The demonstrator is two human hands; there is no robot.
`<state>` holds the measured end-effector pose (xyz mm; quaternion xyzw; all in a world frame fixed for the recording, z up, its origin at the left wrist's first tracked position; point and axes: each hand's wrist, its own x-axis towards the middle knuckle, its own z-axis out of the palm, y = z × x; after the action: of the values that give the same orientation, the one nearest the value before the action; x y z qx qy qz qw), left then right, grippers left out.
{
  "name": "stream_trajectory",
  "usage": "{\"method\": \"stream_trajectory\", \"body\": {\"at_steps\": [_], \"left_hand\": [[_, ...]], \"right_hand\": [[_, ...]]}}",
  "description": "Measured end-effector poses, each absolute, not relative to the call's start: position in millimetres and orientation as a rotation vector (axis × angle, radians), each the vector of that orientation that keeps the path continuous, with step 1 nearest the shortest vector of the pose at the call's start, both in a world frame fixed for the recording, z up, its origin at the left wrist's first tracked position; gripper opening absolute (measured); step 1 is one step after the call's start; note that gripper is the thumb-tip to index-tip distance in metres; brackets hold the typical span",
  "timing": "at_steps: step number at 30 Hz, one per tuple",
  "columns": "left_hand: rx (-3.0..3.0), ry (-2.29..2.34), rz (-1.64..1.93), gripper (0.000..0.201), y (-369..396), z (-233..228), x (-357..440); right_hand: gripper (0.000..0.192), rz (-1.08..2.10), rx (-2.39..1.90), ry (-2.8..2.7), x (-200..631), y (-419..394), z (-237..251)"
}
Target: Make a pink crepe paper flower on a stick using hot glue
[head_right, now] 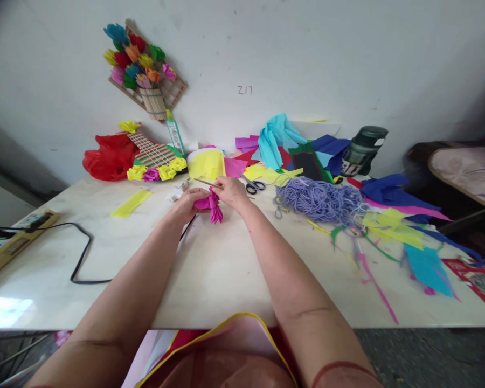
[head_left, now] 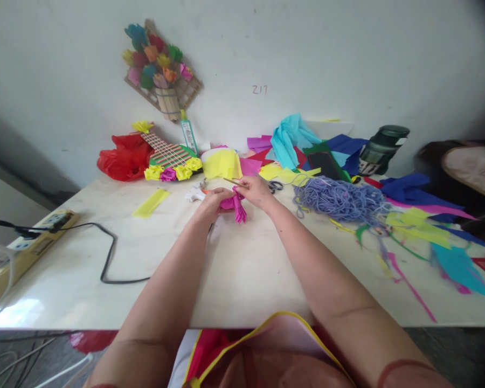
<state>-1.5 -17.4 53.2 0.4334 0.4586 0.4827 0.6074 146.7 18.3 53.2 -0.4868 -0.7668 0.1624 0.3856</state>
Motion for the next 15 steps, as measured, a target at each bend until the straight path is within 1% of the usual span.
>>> {"method": "stream_trajectory", "body": {"at_steps": [11,15], "left_hand": [[1.027,1.095,1.106,0.019,-13.3,47.4,-2.7],[1.013,1.136,1.152,0.014,-11.8,46.7,-3.3]], "right_hand": [[0.013,0.437,-1.248,-1.978,145.1,22.0,51.0],[0.013,0.425,-1.265,-1.989,144.7,20.5,53.2]]}}
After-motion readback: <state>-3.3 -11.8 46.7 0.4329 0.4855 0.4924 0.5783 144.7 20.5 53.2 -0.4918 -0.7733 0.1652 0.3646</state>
